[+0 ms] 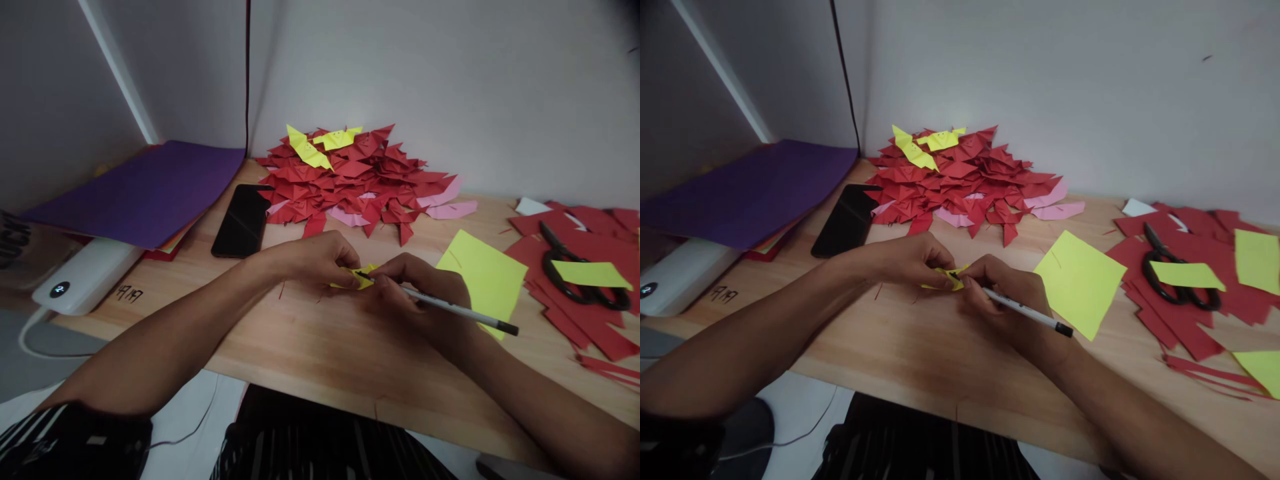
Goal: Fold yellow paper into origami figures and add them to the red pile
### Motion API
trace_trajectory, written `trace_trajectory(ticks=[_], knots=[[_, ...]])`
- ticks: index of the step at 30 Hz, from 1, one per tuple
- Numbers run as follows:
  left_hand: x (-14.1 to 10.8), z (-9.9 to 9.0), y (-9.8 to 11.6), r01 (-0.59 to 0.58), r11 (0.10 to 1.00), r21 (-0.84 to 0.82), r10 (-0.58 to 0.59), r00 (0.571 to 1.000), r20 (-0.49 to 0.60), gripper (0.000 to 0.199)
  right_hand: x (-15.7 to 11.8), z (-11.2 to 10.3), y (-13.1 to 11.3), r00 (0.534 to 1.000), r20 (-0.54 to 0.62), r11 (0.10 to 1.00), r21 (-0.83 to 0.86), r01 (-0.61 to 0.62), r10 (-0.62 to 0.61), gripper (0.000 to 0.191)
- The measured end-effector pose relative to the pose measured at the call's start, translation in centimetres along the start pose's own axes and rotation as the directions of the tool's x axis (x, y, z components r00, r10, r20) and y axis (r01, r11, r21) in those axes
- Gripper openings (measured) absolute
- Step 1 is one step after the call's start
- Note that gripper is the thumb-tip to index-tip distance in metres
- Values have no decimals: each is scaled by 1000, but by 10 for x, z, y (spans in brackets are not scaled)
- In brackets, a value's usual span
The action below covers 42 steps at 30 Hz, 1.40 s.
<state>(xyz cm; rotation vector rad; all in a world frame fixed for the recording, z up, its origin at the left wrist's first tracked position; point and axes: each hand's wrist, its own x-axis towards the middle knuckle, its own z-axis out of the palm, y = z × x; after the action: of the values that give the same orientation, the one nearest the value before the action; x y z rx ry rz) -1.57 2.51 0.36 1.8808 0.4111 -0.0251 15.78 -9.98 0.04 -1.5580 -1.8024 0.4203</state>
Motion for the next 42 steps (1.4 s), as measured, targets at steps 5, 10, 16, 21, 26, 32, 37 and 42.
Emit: trace_trajectory(ticks=[5, 10, 16, 21, 26, 32, 37, 42], knots=[[0, 0, -1, -3, 1000, 16, 3, 1000, 7, 29, 0, 0, 1, 1000, 11, 1000, 3, -2, 2, 11], [0, 0, -1, 1, 1000, 9, -1, 1000, 0, 31, 1, 0, -1, 1000, 3, 1000, 8, -1, 1, 11], [0, 0, 1, 2, 1000, 17, -1, 1000, -4, 30, 0, 0, -1, 1000, 15, 1000, 5, -22, 21, 11], [0, 0, 1, 9, 1000, 14, -9, 1000, 5, 29, 1, 0, 0, 1000, 19, 1000, 5, -6, 6, 11], [0, 0, 1, 13, 1000, 15, -13, 1000, -2, 29, 1, 0, 0, 1000, 14, 1000, 0, -21, 21, 11], [-1, 0, 2, 11, 1000, 8, -11, 1000, -2, 28, 0, -1, 0, 1000, 25, 1000, 6, -18, 18, 12], [0, 0, -1, 4, 1000, -13, -4, 1000, 10, 31, 0, -1, -1, 1000, 24, 1000, 14, -10, 10, 10], [0, 0, -1, 1, 1000, -16, -1, 1000, 7, 32, 0, 0, -2, 1000, 13, 1000, -11, -12, 12, 12]])
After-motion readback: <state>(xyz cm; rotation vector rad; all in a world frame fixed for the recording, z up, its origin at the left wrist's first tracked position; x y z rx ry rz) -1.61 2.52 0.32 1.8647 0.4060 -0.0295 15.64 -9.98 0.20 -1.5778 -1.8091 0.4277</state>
